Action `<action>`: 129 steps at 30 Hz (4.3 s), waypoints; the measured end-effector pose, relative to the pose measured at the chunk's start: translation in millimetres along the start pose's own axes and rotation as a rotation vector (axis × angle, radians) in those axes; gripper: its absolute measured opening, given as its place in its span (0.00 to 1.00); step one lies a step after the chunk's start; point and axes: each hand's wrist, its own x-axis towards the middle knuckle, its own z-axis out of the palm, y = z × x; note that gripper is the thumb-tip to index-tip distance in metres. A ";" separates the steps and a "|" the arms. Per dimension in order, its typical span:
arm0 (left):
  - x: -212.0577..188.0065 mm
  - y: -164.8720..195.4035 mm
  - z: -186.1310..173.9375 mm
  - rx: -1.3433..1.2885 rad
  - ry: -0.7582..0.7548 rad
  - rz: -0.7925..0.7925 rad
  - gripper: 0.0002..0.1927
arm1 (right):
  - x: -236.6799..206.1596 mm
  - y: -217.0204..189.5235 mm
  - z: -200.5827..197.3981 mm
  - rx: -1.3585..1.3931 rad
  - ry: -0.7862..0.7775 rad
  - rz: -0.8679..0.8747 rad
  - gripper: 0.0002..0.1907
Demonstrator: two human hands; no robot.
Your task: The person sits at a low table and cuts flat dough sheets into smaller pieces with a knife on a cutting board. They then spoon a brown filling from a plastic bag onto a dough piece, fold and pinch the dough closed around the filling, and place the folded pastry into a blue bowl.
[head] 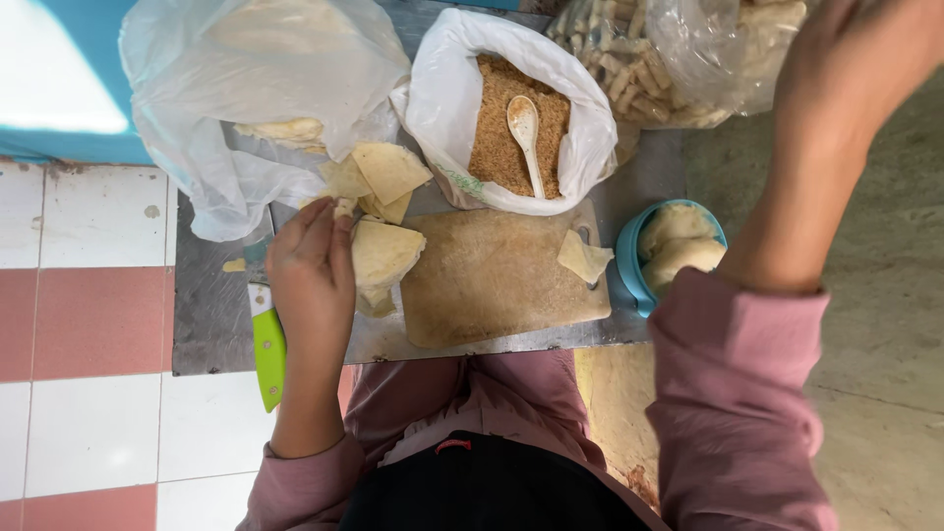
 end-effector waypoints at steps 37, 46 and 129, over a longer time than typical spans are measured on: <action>-27.5 -4.6 6.7 -0.726 -0.052 -0.642 0.15 | -129.8 -265.7 24.0 1.486 -0.707 0.581 0.05; -26.3 45.7 11.5 -0.301 -0.071 0.040 0.21 | -145.0 -215.9 -7.1 1.823 -0.699 0.823 0.07; -40.8 53.3 56.7 -0.223 -0.490 -0.143 0.12 | -219.5 -70.6 -114.9 0.290 -0.878 0.376 0.14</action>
